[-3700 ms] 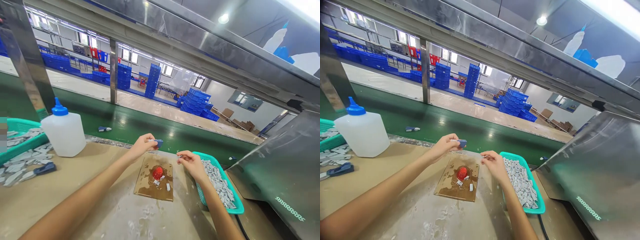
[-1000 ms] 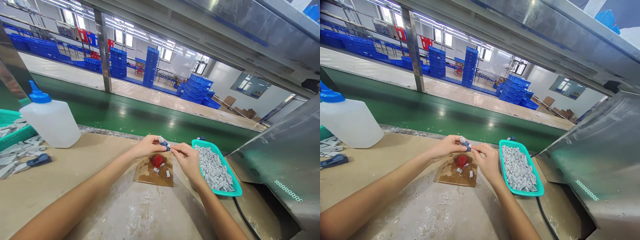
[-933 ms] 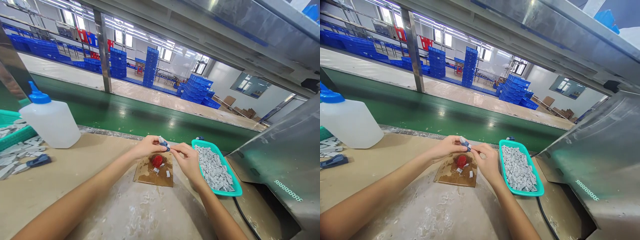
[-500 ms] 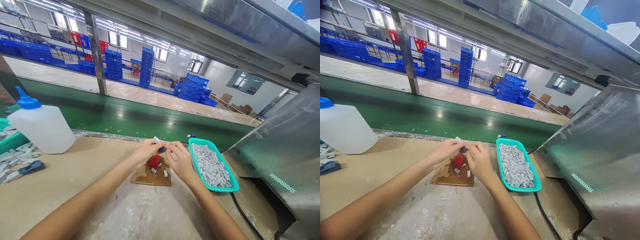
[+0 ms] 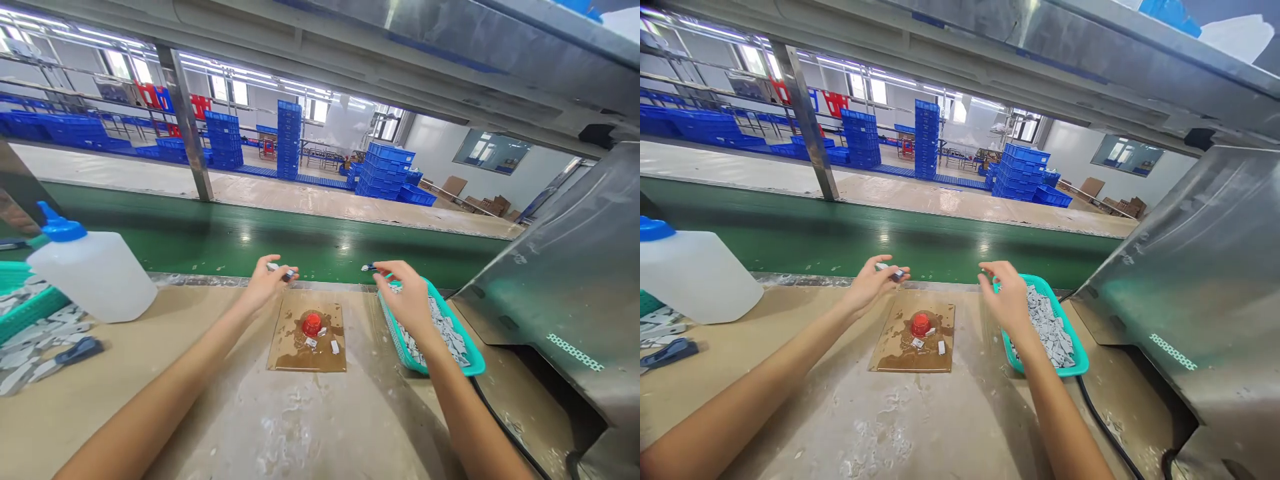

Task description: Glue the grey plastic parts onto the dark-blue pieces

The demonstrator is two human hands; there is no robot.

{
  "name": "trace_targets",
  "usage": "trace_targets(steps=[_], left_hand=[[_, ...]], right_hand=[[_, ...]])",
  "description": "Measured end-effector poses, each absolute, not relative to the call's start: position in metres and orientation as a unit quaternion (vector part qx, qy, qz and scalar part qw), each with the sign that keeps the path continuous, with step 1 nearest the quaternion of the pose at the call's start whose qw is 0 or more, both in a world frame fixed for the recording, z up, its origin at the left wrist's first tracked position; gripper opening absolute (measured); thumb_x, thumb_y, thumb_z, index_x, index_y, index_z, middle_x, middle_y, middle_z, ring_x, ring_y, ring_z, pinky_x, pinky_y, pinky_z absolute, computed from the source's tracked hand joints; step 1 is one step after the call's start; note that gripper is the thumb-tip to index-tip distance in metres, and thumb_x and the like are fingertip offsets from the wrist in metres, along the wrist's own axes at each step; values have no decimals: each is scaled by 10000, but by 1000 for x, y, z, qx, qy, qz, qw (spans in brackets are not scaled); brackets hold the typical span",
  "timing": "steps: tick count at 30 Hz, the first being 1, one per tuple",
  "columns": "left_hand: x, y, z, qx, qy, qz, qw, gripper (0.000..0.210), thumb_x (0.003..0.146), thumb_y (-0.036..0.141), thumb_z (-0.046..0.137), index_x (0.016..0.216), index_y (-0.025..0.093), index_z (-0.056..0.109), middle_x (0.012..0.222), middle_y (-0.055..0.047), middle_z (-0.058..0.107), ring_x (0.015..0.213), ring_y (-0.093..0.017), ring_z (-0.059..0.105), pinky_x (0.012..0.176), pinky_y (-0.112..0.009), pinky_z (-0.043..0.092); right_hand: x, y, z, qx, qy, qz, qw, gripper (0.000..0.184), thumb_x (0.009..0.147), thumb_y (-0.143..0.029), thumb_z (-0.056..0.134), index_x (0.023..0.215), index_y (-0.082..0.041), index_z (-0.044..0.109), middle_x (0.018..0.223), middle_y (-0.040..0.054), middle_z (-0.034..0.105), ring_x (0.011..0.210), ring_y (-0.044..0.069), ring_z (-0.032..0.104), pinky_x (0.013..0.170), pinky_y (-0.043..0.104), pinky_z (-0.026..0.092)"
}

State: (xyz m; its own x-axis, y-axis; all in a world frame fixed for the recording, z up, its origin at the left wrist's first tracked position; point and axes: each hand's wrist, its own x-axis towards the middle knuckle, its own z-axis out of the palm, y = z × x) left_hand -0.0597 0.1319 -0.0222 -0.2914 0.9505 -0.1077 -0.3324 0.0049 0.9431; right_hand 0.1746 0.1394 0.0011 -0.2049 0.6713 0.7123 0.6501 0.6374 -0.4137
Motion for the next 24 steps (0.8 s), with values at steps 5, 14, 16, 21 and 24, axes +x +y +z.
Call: trace_targets(steps=[5,14,16,21,24], left_hand=[[-107,151,-39,278,581,656,394,206,748,87,477,888,192,369,657,16,585,571,-82,611,745,-307,494],[-148,157,-52,291,692,615,243,389,678,142,546,1023,180,371,693,-11,556,716,-172,611,754,-347,469],[-148,160,-51,360,755,520,175,507,646,194,583,1103,169,364,767,-62,575,841,-267,593,790,-420,434],[-116,189,-44,562,774,288,-37,691,679,179,522,1305,115,235,1281,-264,344,1217,-415,268,912,-543,259],[-78,213,-41,648,720,244,-34,703,697,212,512,1334,163,218,1397,-227,158,1283,-410,40,945,-560,177]], right_hand=[[221,165,2,-572,-734,32,365,169,729,-203,486,738,-171,651,801,61,663,715,179,599,641,272,468],[246,181,-25,-603,-790,78,84,191,616,-124,596,760,-191,703,871,54,694,834,227,620,671,247,448],[245,182,-29,-597,-794,82,81,239,586,-77,593,765,-189,705,881,57,694,854,232,616,685,245,445],[245,186,-33,-596,-795,82,83,276,558,27,505,648,-148,699,740,75,700,729,204,630,638,235,433],[248,186,-34,-589,-798,85,93,287,554,34,482,621,-150,691,693,61,694,686,186,624,604,225,427]])
